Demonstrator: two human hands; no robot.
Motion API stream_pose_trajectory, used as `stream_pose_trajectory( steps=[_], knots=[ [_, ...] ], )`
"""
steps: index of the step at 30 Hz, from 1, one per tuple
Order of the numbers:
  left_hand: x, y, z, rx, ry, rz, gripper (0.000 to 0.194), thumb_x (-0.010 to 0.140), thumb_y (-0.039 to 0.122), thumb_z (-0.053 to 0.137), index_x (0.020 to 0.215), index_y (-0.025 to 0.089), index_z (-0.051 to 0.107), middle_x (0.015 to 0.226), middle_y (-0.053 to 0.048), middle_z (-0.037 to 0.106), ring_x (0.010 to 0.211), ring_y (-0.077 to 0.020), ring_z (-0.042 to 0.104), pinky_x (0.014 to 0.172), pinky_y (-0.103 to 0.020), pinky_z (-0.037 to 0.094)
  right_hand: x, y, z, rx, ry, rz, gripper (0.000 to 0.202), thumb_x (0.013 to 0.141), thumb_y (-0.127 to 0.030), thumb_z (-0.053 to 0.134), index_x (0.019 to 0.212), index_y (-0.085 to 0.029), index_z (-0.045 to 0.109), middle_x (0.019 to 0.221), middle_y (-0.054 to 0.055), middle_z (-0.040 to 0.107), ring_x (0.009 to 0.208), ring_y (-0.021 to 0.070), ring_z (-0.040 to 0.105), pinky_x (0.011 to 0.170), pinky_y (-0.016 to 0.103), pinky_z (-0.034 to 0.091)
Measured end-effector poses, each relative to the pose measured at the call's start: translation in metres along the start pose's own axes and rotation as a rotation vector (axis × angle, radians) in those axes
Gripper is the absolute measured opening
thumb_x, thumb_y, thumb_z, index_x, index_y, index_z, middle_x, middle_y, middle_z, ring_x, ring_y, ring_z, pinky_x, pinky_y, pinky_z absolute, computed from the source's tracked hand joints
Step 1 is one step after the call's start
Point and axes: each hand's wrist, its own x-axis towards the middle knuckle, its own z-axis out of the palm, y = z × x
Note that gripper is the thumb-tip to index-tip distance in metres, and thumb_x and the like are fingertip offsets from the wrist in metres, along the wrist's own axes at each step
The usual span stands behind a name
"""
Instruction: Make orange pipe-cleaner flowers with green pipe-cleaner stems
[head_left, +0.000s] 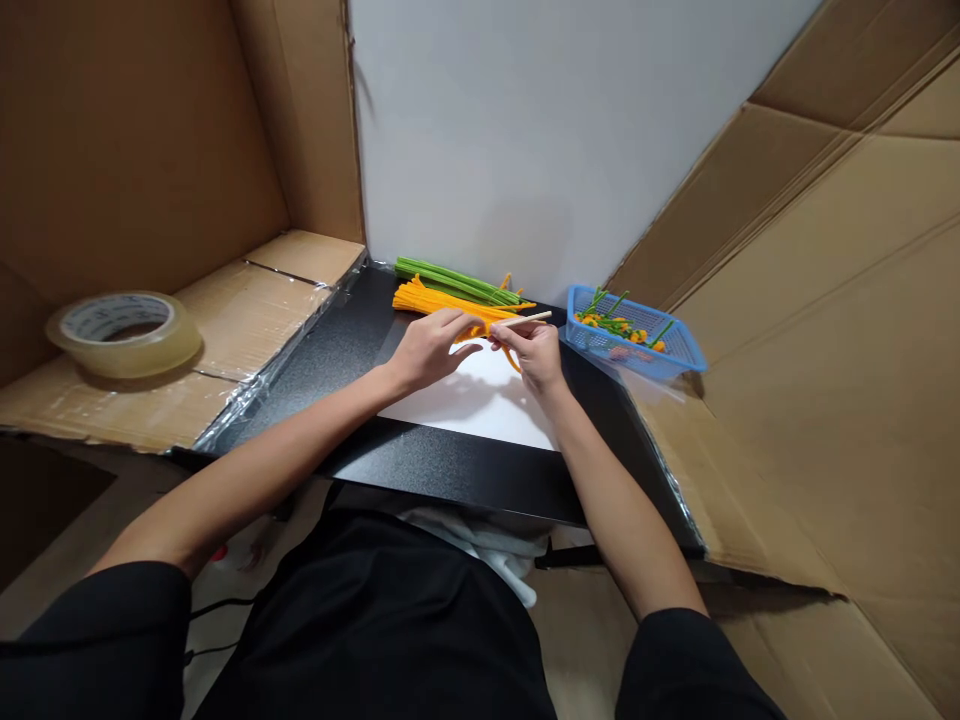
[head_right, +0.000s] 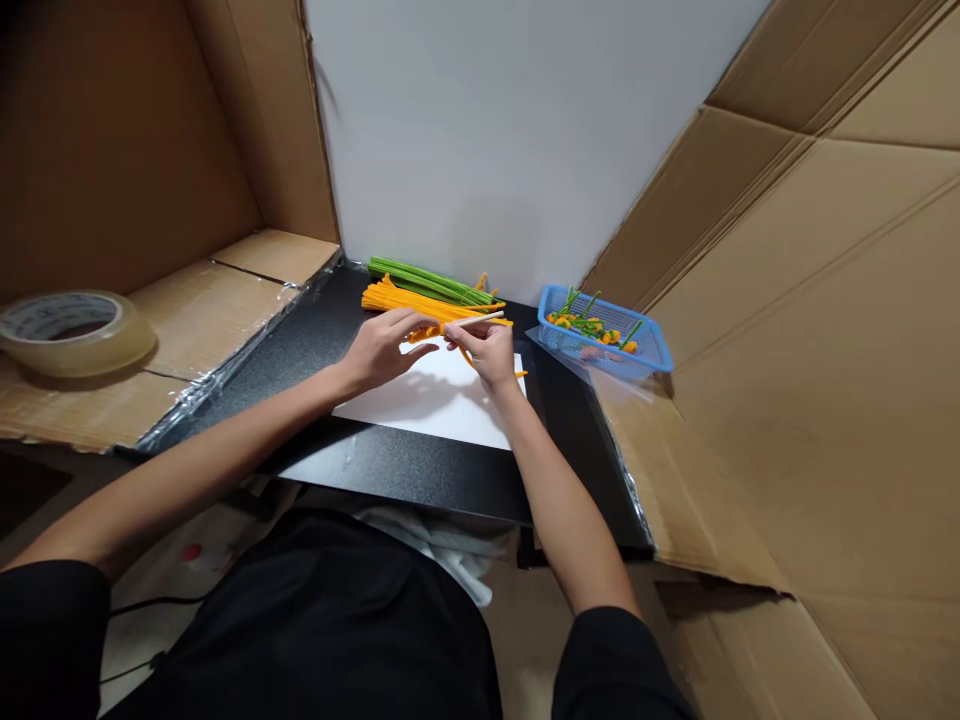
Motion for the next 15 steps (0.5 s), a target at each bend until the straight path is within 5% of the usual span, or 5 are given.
stream_pose_trajectory(
  steps=[15],
  knots=[
    [0.0013,0.0010,-0.0023,0.057,0.051,0.025,0.016,0.095,0.023,0.054,0.095,0.017,0.069,0.085,-0.005,0.072,0.077,-0.0156,0.065,0.068,-0.026,0.048,-0.0029,0.0009,0.0073,-0.027,-0.100,0.036,0.039,0.062,-0.052,0.088,0.075,-0.017,0.075,0.067,0.002,0.072,0.061,0.0153,0.067,0.071,0.032,0.057]
  ],
)
